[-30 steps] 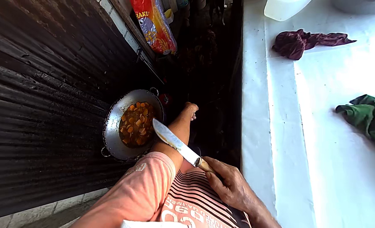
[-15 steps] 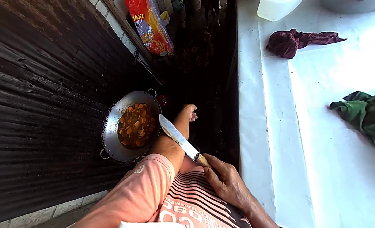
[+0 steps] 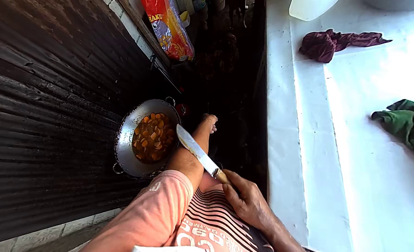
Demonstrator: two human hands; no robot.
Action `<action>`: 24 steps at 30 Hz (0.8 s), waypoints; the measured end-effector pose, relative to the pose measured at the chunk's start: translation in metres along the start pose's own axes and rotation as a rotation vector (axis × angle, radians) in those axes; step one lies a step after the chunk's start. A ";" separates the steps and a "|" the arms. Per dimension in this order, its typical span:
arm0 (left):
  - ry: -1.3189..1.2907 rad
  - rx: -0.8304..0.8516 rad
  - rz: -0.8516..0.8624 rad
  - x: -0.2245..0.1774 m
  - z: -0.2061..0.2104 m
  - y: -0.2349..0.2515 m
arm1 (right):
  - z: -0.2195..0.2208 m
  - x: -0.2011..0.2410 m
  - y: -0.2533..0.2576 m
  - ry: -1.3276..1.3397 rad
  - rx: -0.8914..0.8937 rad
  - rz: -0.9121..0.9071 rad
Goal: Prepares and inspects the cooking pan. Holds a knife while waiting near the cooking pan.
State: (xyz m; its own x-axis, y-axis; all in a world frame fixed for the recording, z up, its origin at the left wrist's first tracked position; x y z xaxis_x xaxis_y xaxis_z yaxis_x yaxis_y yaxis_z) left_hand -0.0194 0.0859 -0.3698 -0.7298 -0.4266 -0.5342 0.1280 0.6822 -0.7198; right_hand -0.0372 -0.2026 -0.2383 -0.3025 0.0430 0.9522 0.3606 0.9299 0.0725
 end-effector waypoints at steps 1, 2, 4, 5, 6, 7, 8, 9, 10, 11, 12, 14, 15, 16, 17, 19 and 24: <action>-0.010 0.001 -0.002 0.001 0.000 0.001 | 0.002 0.006 -0.003 0.047 0.037 -0.037; 0.006 0.003 0.006 0.000 0.000 0.002 | 0.001 0.009 -0.005 0.095 0.077 -0.058; 0.206 -0.006 0.102 -0.007 -0.001 0.000 | -0.007 0.004 -0.002 0.181 0.126 -0.039; 0.421 -0.013 0.200 -0.015 -0.001 -0.006 | -0.012 -0.005 0.002 0.210 0.120 0.019; 0.680 -0.017 0.321 -0.025 0.002 -0.017 | -0.018 -0.017 0.007 0.215 0.083 0.100; 0.933 -0.019 0.446 -0.031 0.008 -0.028 | -0.023 -0.031 0.013 0.180 0.032 0.186; 1.129 -0.028 0.554 -0.034 0.015 -0.036 | -0.028 -0.044 0.018 0.111 -0.012 0.256; 1.272 -0.058 0.655 -0.035 0.023 -0.038 | -0.032 -0.056 0.023 0.042 -0.036 0.310; 1.377 -0.077 0.723 -0.034 0.030 -0.042 | -0.033 -0.066 0.028 -0.006 -0.042 0.347; 1.463 -0.088 0.774 -0.033 0.036 -0.045 | -0.033 -0.072 0.031 -0.030 -0.038 0.366; 1.539 -0.082 0.801 -0.031 0.040 -0.048 | -0.031 -0.075 0.034 -0.044 -0.028 0.376; 1.652 -0.075 0.858 -0.027 0.046 -0.053 | -0.028 -0.077 0.040 -0.077 -0.005 0.381; 1.682 -0.073 0.867 -0.025 0.048 -0.054 | -0.026 -0.076 0.042 -0.102 0.009 0.381; 1.702 -0.079 0.871 -0.023 0.049 -0.055 | -0.024 -0.074 0.044 -0.124 0.033 0.380; 1.716 -0.089 0.872 -0.020 0.050 -0.055 | -0.021 -0.071 0.044 -0.139 0.064 0.375; 1.760 -0.089 0.858 -0.017 0.050 -0.058 | -0.016 -0.064 0.043 -0.140 0.106 0.345; 1.878 -0.071 0.798 -0.008 0.051 -0.053 | -0.015 -0.040 0.037 -0.091 0.155 0.224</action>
Point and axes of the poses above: each hand's wrist, its own y-axis towards the middle knuckle, its own z-axis out of the palm, x = y × z, the point moved 7 cm from there along y, towards the middle knuckle, and after that the axes turned 5 degrees about z, right-handed, at the moved point
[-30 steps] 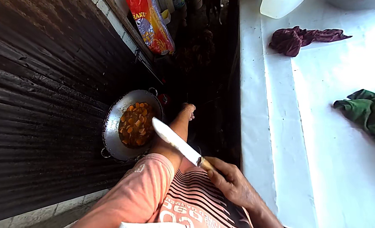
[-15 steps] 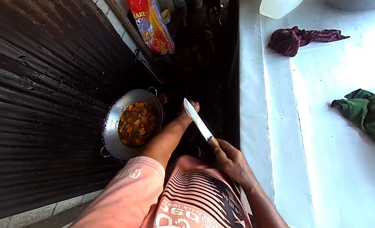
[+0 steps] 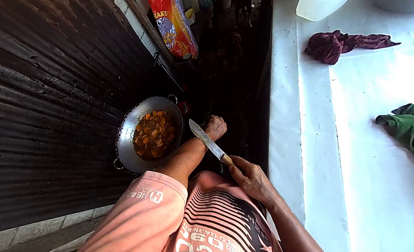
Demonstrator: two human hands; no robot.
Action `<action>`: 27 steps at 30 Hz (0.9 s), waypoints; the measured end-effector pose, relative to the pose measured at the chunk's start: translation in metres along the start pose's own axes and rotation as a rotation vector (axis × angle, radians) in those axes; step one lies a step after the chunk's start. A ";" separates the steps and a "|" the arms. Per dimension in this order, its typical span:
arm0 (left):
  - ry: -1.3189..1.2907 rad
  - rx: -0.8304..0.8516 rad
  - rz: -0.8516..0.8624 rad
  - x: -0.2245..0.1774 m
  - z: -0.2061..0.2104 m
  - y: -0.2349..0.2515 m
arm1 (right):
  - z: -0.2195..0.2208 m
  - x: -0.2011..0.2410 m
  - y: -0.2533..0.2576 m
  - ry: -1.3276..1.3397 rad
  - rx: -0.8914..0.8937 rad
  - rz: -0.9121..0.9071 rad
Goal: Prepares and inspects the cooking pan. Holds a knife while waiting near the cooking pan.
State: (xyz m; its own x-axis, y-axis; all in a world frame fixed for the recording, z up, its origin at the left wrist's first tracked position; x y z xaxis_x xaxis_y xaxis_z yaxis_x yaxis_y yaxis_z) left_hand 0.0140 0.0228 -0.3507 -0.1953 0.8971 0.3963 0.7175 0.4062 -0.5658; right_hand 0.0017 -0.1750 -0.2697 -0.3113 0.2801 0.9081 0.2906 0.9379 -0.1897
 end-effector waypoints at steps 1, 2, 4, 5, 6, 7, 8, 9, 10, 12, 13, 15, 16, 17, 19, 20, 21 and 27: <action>-0.003 0.031 0.000 0.000 0.002 0.000 | -0.002 0.006 -0.002 -0.003 0.014 -0.029; -0.006 0.049 0.001 -0.001 0.004 -0.001 | -0.003 0.011 -0.004 -0.009 0.027 -0.054; -0.005 0.060 0.008 -0.002 0.007 -0.005 | -0.008 0.023 -0.009 -0.028 0.051 -0.096; 0.008 0.085 0.012 -0.003 0.004 -0.011 | -0.011 0.029 -0.012 -0.038 0.063 -0.119; 0.042 0.162 0.019 -0.004 -0.004 -0.020 | -0.013 0.035 -0.014 -0.046 0.073 -0.149; 0.101 0.290 0.033 -0.006 -0.020 -0.034 | -0.015 0.040 -0.017 -0.050 0.080 -0.180; 0.158 0.353 0.051 -0.007 -0.032 -0.045 | -0.017 0.045 -0.019 -0.056 0.083 -0.209; 0.198 0.365 0.062 -0.008 -0.039 -0.051 | -0.018 0.051 -0.022 -0.062 0.080 -0.242; 0.224 0.340 0.062 -0.009 -0.039 -0.053 | -0.020 0.055 -0.024 -0.066 0.078 -0.271; 0.209 0.107 0.042 -0.010 -0.027 -0.052 | -0.023 0.064 -0.029 -0.070 0.083 -0.325; 0.179 -0.051 0.041 -0.010 -0.020 -0.051 | -0.025 0.067 -0.030 -0.063 0.102 -0.346; 0.192 0.265 0.068 -0.009 -0.030 -0.057 | -0.029 0.069 -0.028 -0.029 0.156 -0.372; 0.195 0.349 0.090 -0.009 -0.032 -0.059 | -0.031 0.068 -0.024 -0.029 0.166 -0.363; 0.209 0.373 0.101 -0.010 -0.029 -0.060 | -0.031 0.065 -0.019 -0.052 0.160 -0.335; 0.196 0.265 0.094 -0.013 -0.007 -0.051 | -0.029 0.057 -0.007 -0.153 0.120 -0.257; 0.147 0.125 0.081 -0.014 0.010 -0.044 | -0.026 0.055 -0.004 -0.197 0.115 -0.233; 0.106 0.063 0.068 -0.015 0.018 -0.041 | -0.023 0.056 -0.002 -0.214 0.126 -0.230; 0.234 0.218 0.100 -0.017 0.050 -0.021 | -0.023 0.080 -0.015 -0.160 0.194 -0.376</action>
State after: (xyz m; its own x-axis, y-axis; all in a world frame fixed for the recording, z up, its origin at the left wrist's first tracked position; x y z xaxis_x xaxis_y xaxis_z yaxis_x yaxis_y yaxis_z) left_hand -0.0307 0.0080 -0.3816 0.0459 0.8803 0.4723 0.5601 0.3688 -0.7418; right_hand -0.0063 -0.1719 -0.1858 -0.5028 -0.0737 0.8612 -0.0401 0.9973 0.0619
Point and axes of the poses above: each hand's wrist, its own y-axis towards the middle knuckle, its own z-axis out of the palm, x = y × z, the point moved 7 cm from there along y, towards the middle knuckle, and after that the axes turned 5 degrees about z, right-handed, at the moved point
